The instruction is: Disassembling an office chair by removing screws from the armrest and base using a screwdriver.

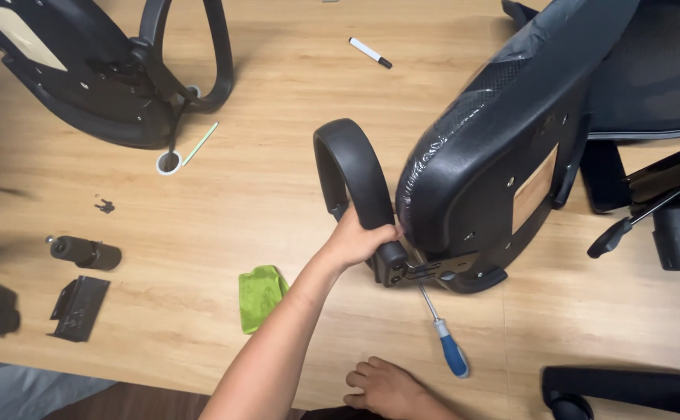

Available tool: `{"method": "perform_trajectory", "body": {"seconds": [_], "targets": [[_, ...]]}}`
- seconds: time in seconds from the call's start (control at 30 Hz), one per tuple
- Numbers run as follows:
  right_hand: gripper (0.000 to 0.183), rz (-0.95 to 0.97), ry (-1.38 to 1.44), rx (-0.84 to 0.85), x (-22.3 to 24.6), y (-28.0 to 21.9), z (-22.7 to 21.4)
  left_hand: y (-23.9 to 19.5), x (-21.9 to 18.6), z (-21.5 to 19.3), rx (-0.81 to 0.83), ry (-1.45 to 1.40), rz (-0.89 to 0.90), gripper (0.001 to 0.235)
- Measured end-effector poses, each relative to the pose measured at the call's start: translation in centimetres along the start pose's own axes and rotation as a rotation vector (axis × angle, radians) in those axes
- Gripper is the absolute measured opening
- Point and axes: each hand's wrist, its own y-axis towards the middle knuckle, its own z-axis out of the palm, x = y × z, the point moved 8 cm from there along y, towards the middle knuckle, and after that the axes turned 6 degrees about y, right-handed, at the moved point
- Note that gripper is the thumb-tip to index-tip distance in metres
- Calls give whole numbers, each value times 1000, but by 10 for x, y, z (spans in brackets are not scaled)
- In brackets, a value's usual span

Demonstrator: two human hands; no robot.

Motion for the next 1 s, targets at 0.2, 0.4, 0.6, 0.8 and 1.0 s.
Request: {"method": "perform_trajectory", "body": {"seconds": [0.2, 0.4, 0.6, 0.8, 1.0], "targets": [[17, 216, 137, -168, -28, -27, -30, 3, -9, 0, 23, 40, -3, 21], [12, 1015, -4, -987, -101, -149, -121, 1, 1, 0, 25, 26, -52, 21], [17, 1339, -126, -1354, -143, -242, -105, -2, 0, 0, 34, -24, -72, 17], [18, 1590, -103, -1266, -157, -270, -98, -3, 2, -3, 33, -28, -57, 15], [40, 1466, 136, -1370, -168, -272, -101, -5, 9, -5, -7, -49, -126, 16]]}}
